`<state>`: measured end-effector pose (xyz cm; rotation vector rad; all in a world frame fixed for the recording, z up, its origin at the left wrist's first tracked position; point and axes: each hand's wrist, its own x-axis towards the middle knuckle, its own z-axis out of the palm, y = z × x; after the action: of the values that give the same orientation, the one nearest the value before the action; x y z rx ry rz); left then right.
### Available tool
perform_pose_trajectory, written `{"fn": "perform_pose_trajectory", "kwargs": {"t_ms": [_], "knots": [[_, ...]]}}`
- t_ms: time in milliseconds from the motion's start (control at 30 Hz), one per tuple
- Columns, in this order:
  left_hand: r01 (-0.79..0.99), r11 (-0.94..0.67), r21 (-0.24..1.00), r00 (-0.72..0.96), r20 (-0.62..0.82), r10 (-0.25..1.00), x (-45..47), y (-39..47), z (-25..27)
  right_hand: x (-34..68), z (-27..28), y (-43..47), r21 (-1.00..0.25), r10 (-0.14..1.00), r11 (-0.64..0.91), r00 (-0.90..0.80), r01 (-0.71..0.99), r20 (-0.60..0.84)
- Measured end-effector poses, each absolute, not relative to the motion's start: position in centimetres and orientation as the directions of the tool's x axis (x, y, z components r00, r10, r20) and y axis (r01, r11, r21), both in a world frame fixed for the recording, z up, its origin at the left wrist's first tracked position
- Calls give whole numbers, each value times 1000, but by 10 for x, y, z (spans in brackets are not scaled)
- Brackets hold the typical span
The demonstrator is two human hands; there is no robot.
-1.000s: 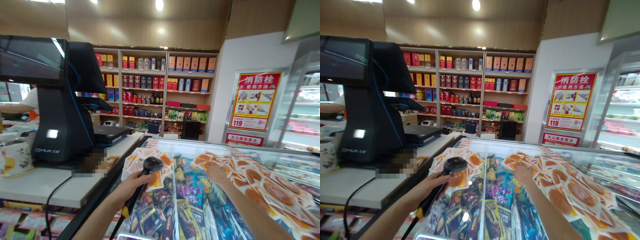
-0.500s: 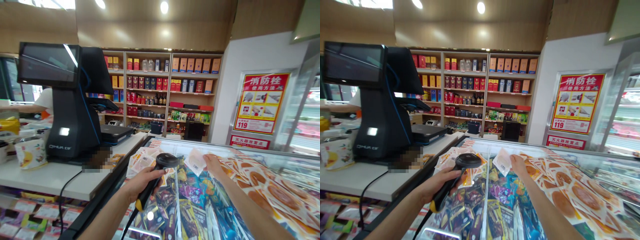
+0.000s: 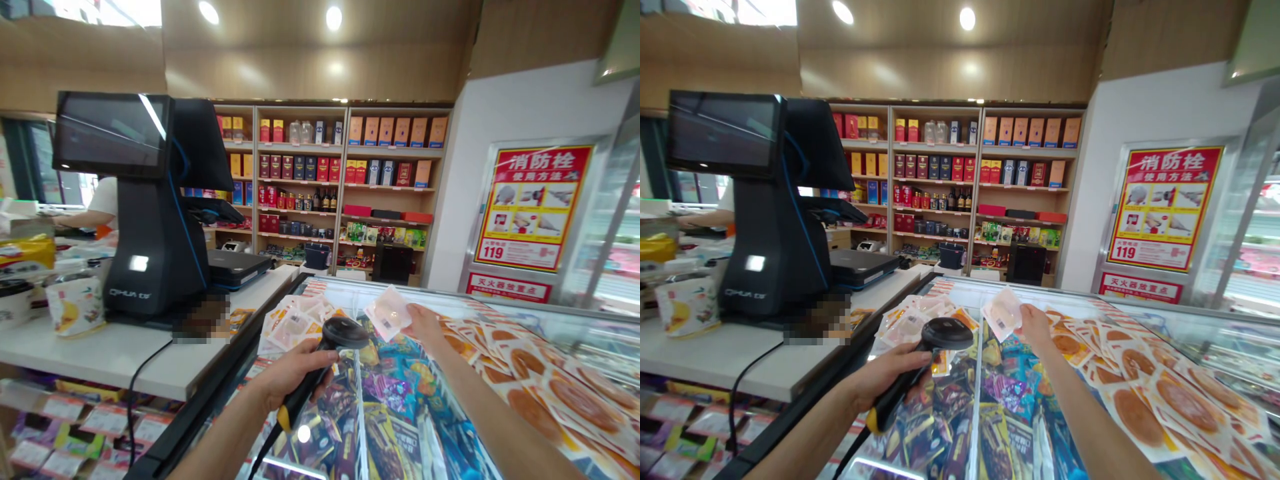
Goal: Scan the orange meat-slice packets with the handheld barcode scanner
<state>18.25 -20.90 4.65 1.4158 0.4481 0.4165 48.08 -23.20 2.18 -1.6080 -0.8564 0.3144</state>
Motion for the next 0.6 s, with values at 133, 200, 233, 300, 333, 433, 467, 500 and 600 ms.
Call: {"fn": "perform_pose_trajectory", "kwargs": {"t_ms": [133, 200, 233, 300, 333, 433, 467, 500, 600], "knots": [[1, 114, 994, 843, -62, 534, 179, -206, 47, 480, 24, -229, -926, 674, -30, 691, 376, 259], [16, 114, 993, 848, -74, 524, 177, -206, 47, 479, 26, -228, -918, 674, -45, 690, 395, 264], [21, 111, 994, 851, -76, 520, 176, -206, 48, 478, 28, -228, -914, 673, -53, 690, 402, 265], [26, 100, 995, 853, -75, 517, 175, -206, 48, 476, 31, -228, -907, 670, -67, 692, 417, 268], [29, 93, 995, 853, -73, 516, 175, -206, 47, 475, 32, -228, -902, 668, -74, 693, 426, 272], [37, 71, 997, 854, -69, 516, 175, -205, 46, 474, 34, -228, -886, 670, -83, 684, 457, 290], [32, 65, 997, 851, -62, 521, 175, -205, 46, 473, 34, -228, -882, 672, -81, 679, 464, 295], [28, 64, 998, 848, -58, 527, 175, -204, 45, 473, 34, -228, -880, 674, -80, 676, 469, 299], [28, 73, 997, 825, -64, 562, 171, -201, 46, 473, 32, -227, -876, 679, -79, 669, 477, 303]]}}
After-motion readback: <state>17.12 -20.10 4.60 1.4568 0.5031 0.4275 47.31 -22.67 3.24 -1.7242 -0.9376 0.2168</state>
